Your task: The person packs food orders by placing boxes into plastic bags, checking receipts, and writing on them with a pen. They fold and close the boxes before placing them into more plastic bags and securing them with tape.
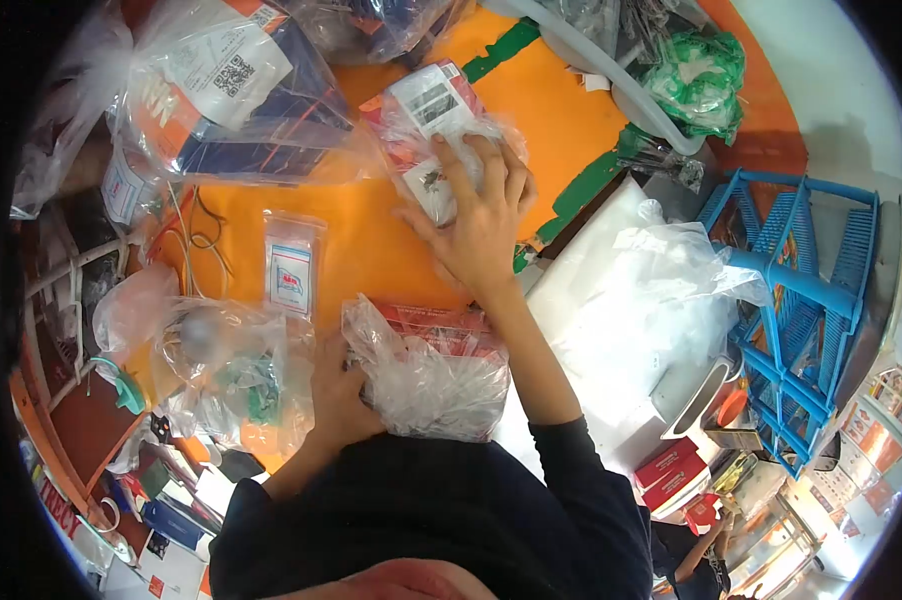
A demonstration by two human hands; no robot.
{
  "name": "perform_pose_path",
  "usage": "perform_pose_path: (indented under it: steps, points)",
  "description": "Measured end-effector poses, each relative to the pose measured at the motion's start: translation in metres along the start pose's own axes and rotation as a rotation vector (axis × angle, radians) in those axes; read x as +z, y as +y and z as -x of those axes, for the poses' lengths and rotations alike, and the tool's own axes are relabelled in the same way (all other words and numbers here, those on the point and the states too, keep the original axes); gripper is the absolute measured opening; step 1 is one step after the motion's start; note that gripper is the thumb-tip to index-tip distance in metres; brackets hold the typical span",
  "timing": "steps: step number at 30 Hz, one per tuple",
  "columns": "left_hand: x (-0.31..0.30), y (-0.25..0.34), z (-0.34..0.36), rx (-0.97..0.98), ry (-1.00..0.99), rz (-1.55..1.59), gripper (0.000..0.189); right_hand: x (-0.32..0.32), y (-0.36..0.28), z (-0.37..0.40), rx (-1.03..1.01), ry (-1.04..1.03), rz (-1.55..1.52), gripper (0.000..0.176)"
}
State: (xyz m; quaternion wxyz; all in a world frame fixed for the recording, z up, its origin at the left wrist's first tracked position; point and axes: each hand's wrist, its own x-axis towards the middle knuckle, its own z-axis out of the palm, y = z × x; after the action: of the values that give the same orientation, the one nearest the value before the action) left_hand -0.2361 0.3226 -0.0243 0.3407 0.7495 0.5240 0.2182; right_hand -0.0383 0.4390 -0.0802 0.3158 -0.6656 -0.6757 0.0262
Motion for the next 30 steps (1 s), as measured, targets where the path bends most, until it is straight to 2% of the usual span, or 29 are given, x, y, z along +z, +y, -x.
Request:
perform_pose_path:
  steps: [2, 3, 5, 6, 7, 8, 9, 10, 11, 12, 13, 14, 16, 17, 18, 19, 20, 21, 22, 23, 24, 26, 30]
  points:
    - [-0.002, 0.000, 0.000, 0.013, 0.004, -0.005, 0.048, -0.017, 0.002, -0.005, 0.024, -0.064, -0.205, 0.083]
    - [-0.004, 0.000, -0.001, 0.033, 0.001, -0.021, 0.046, -0.018, 0.005, -0.006, 0.019, -0.058, -0.205, 0.083]
    - [-0.013, 0.007, -0.002, 0.059, 0.007, -0.037, 0.044, -0.020, 0.009, -0.009, 0.137, 0.362, -0.428, 0.099]
    - [-0.024, 0.014, -0.004, 0.171, -0.057, -0.105, 0.043, -0.028, 0.009, -0.010, 0.129, 0.370, -0.427, 0.099]
    - [-0.035, 0.022, -0.006, 0.284, -0.122, -0.174, 0.042, -0.040, 0.004, -0.014, 0.147, 0.201, -0.198, 0.103]
    - [-0.043, 0.030, -0.011, 0.292, -0.114, -0.175, 0.042, -0.051, 0.002, -0.016, 0.165, 0.033, 0.032, 0.107]
    - [-0.049, 0.039, -0.019, 0.325, -0.225, -0.003, 0.046, -0.054, 0.011, -0.016, 0.231, -0.137, -0.162, 0.074]
    - [-0.053, 0.049, -0.026, 0.359, -0.337, 0.165, 0.049, -0.062, 0.010, -0.018, 0.223, -0.126, -0.164, 0.074]
    - [-0.053, 0.061, -0.034, 0.371, -0.327, 0.152, 0.049, -0.073, 0.005, -0.022, 0.119, -0.185, -0.220, 0.059]
    - [-0.049, 0.076, -0.044, -0.033, -0.673, 0.047, 0.055, -0.084, -0.003, -0.028, 0.012, -0.243, -0.273, 0.047]
    - [-0.048, 0.086, -0.049, -0.457, -0.990, -0.063, 0.060, -0.103, -0.020, -0.034, -0.233, -0.268, -0.279, 0.034]
    - [-0.039, 0.080, -0.047, -0.446, -0.968, -0.075, 0.060, -0.113, -0.027, -0.035, -0.408, -0.346, -0.249, 0.032]
    - [-0.010, 0.057, -0.039, -0.030, 0.328, 0.648, 0.058, -0.140, -0.053, -0.038, -0.647, -0.564, -0.321, 0.026]
    - [-0.011, 0.059, -0.040, -0.128, 0.235, 0.638, 0.045, -0.146, -0.061, -0.042, -0.660, -0.552, -0.317, 0.026]
    - [-0.007, 0.054, -0.038, -0.117, 0.244, 0.635, 0.045, -0.150, -0.068, -0.045, -0.693, -0.682, -0.428, 0.027]
    - [0.002, 0.044, -0.037, -0.099, 0.154, 0.614, 0.042, -0.152, -0.073, -0.050, -0.722, -0.815, -0.539, 0.029]
    - [0.009, 0.036, -0.036, -0.082, 0.062, 0.592, 0.039, -0.150, -0.075, -0.064, -0.729, -0.810, -0.534, 0.029]
    - [0.011, 0.030, -0.034, -0.077, 0.066, 0.593, 0.039, -0.142, -0.074, -0.089, -0.754, -0.773, -0.704, 0.026]
    - [0.012, 0.023, -0.032, 0.015, 0.040, 0.508, 0.039, -0.131, -0.071, -0.116, -0.776, -0.734, -0.875, 0.024]
    - [0.013, 0.019, -0.032, 0.107, 0.020, 0.422, 0.040, -0.112, -0.070, -0.148, -0.688, -0.478, -0.688, 0.030]
    - [0.014, 0.016, -0.032, 0.107, 0.028, 0.423, 0.040, -0.087, -0.068, -0.181, -0.592, -0.225, -0.503, 0.035]
    - [0.015, 0.011, -0.032, 0.159, 0.007, 0.488, 0.042, -0.022, -0.042, -0.233, -0.706, 0.110, -0.179, 0.043]
    - [0.004, 0.011, -0.028, 0.098, 0.035, 0.381, 0.043, 0.013, -0.012, -0.224, -0.740, 0.138, 0.014, 0.044]
